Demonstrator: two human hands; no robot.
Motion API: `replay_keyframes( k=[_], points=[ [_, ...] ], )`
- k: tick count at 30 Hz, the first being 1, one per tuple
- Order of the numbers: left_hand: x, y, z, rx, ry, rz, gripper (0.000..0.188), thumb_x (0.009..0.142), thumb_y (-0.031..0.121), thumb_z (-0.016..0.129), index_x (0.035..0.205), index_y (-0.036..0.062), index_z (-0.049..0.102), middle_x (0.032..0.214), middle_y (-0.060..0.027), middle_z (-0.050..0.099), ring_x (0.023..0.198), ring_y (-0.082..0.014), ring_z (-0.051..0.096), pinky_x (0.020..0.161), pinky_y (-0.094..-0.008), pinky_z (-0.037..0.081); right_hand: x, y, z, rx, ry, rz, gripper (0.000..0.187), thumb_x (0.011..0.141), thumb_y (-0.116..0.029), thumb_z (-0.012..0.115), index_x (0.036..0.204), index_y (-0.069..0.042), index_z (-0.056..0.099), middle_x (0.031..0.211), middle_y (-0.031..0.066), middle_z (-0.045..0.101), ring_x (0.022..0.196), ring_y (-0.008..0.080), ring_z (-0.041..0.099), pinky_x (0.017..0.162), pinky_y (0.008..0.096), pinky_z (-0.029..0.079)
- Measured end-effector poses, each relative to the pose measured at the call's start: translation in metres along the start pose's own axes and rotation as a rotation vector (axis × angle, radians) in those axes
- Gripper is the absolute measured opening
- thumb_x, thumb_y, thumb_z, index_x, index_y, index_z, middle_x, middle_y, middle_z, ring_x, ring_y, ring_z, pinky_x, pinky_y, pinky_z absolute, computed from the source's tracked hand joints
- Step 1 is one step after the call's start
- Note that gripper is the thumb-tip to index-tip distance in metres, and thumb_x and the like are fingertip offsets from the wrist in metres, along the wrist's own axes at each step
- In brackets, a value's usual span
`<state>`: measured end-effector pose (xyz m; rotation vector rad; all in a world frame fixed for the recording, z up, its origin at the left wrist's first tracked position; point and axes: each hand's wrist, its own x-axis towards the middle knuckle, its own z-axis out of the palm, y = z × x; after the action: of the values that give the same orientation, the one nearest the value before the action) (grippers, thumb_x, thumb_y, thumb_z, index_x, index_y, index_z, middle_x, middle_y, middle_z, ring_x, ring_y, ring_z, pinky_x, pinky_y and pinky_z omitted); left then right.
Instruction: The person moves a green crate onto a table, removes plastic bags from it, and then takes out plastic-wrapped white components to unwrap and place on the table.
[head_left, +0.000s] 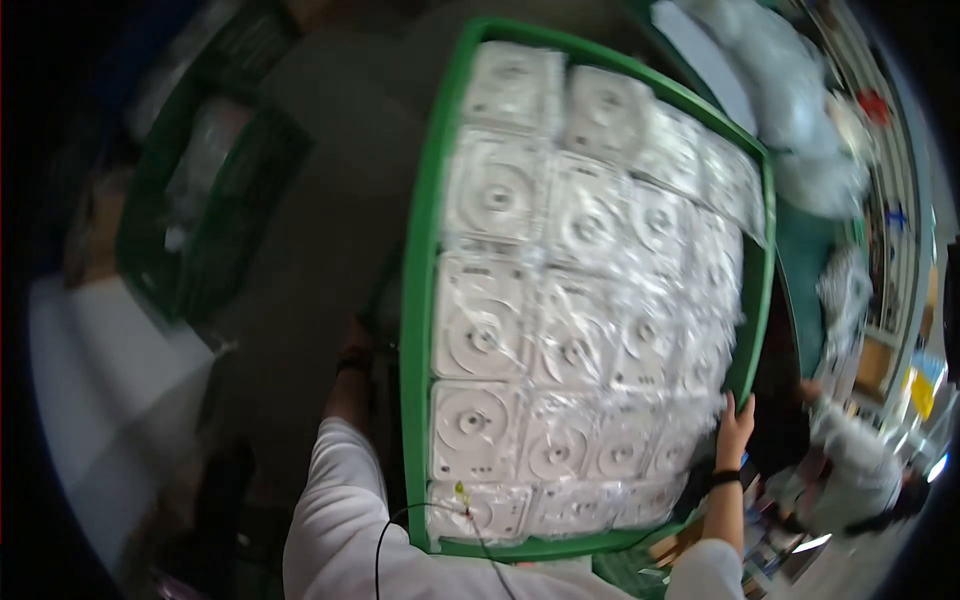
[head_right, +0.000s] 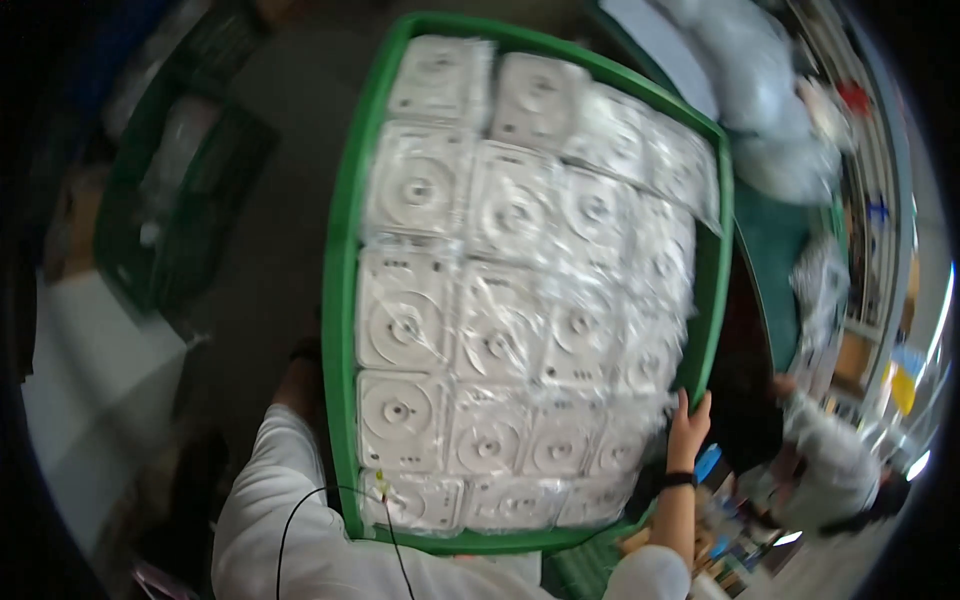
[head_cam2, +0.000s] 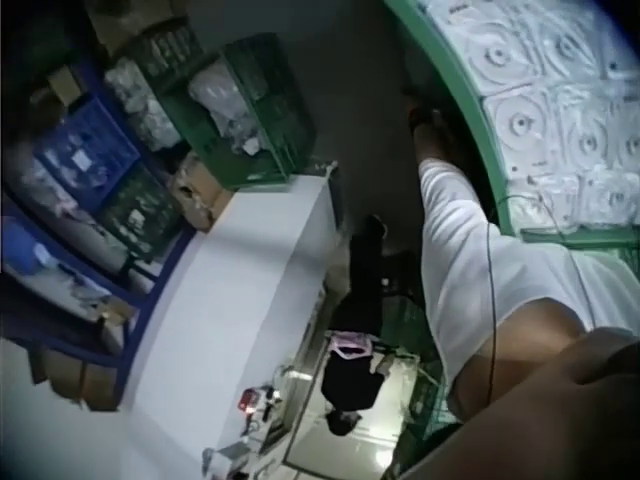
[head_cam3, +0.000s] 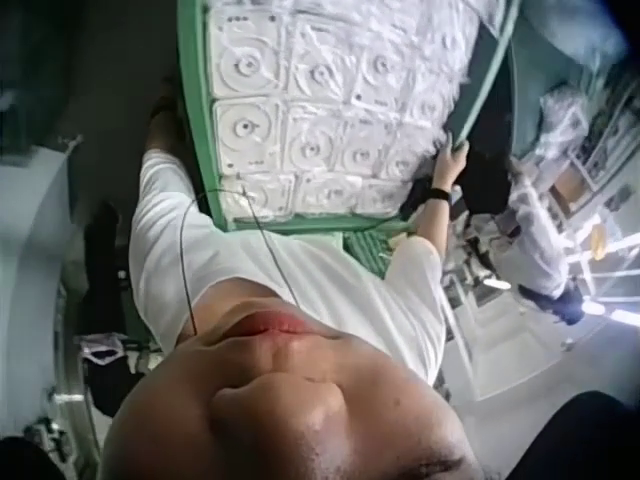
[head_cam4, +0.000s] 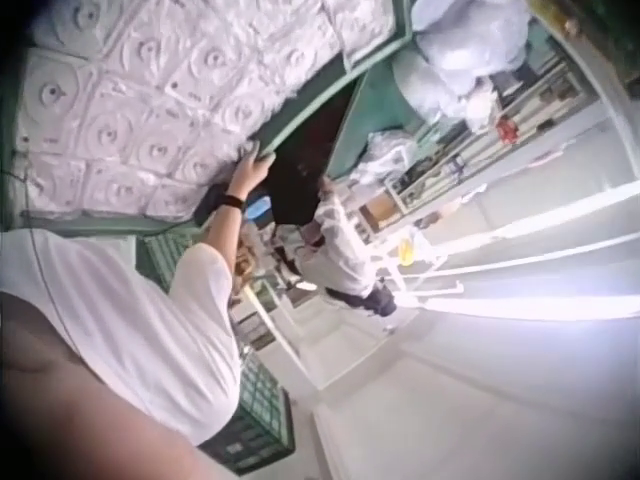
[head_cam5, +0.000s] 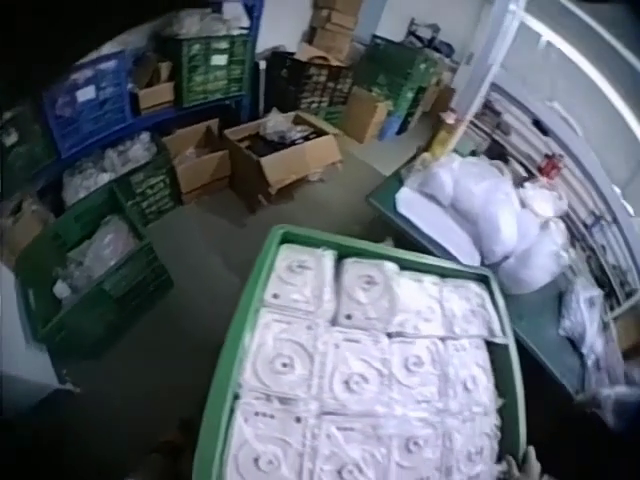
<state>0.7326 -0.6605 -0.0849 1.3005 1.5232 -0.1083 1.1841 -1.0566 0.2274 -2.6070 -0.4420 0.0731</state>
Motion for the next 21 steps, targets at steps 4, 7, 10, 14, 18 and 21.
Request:
replay_keyframes(
  k=[4,7,10,14,18,21],
  points=[
    [-0.071,0.103,-0.005,-0.739,-0.204,-0.051,0.041,0.085,0.031,0.040,0.112,0.0005,0.044,0.109,-0.0123,0.049,0.097,-0.0260,0.048,0.080,-0.0364,0.040,0.019,-0.026,-0.019,-0.054,-0.038,0.027,0.025,0.078,-0.022,0.058,0.080,-0.001,0.044,0.062,0.0190,0.052,0.055,0.0324,0.051,0.048,0.0340,0.039],
    [-0.164,0.181,-0.021,-0.902,-0.359,0.084,0.046,0.088,0.035,0.036,0.115,-0.0015,0.042,0.113,-0.0087,0.048,0.099,-0.0213,0.047,0.083,-0.0329,0.038,0.032,-0.024,-0.025,-0.088,-0.024,0.072,0.029,0.077,-0.025,0.058,0.077,-0.002,0.042,0.062,0.0205,0.052,0.059,0.0377,0.052,0.047,0.0379,0.039],
    [-0.255,0.232,-0.017,-0.548,-0.278,0.287,0.047,0.087,0.036,0.039,0.114,-0.0027,0.043,0.111,-0.0085,0.050,0.096,-0.0202,0.048,0.081,-0.0323,0.038,0.031,-0.016,-0.029,-0.088,-0.012,0.089,0.031,0.077,-0.029,0.058,0.076,-0.002,0.042,0.064,0.0208,0.053,0.063,0.0385,0.053,0.049,0.0404,0.039],
    [-0.288,0.252,-0.014,0.242,0.156,0.497,0.045,0.081,0.031,0.050,0.109,-0.0038,0.045,0.102,-0.0108,0.055,0.089,-0.0217,0.052,0.076,-0.0333,0.041,0.033,-0.021,-0.034,-0.012,-0.037,0.105,0.033,0.075,-0.033,0.059,0.078,-0.003,0.045,0.067,0.0203,0.055,0.065,0.0382,0.054,0.053,0.0425,0.041],
    [-0.282,0.259,-0.022,0.278,0.166,0.346,0.044,0.072,0.023,0.057,0.104,-0.0051,0.048,0.092,-0.0126,0.058,0.083,-0.0238,0.054,0.073,-0.0335,0.042,0.031,-0.027,-0.052,0.023,-0.097,0.101,0.036,0.073,-0.037,0.058,0.080,-0.003,0.047,0.071,0.0199,0.057,0.070,0.0376,0.055,0.059,0.0441,0.042],
    [-0.294,0.273,-0.015,0.103,0.082,0.267,0.042,0.067,0.019,0.058,0.100,-0.0059,0.050,0.088,-0.0133,0.058,0.081,-0.0250,0.055,0.071,-0.0332,0.042,0.027,-0.030,-0.063,0.004,-0.125,0.112,0.036,0.073,-0.036,0.058,0.080,-0.003,0.048,0.072,0.0199,0.057,0.072,0.0379,0.055,0.061,0.0446,0.042]
  ],
)
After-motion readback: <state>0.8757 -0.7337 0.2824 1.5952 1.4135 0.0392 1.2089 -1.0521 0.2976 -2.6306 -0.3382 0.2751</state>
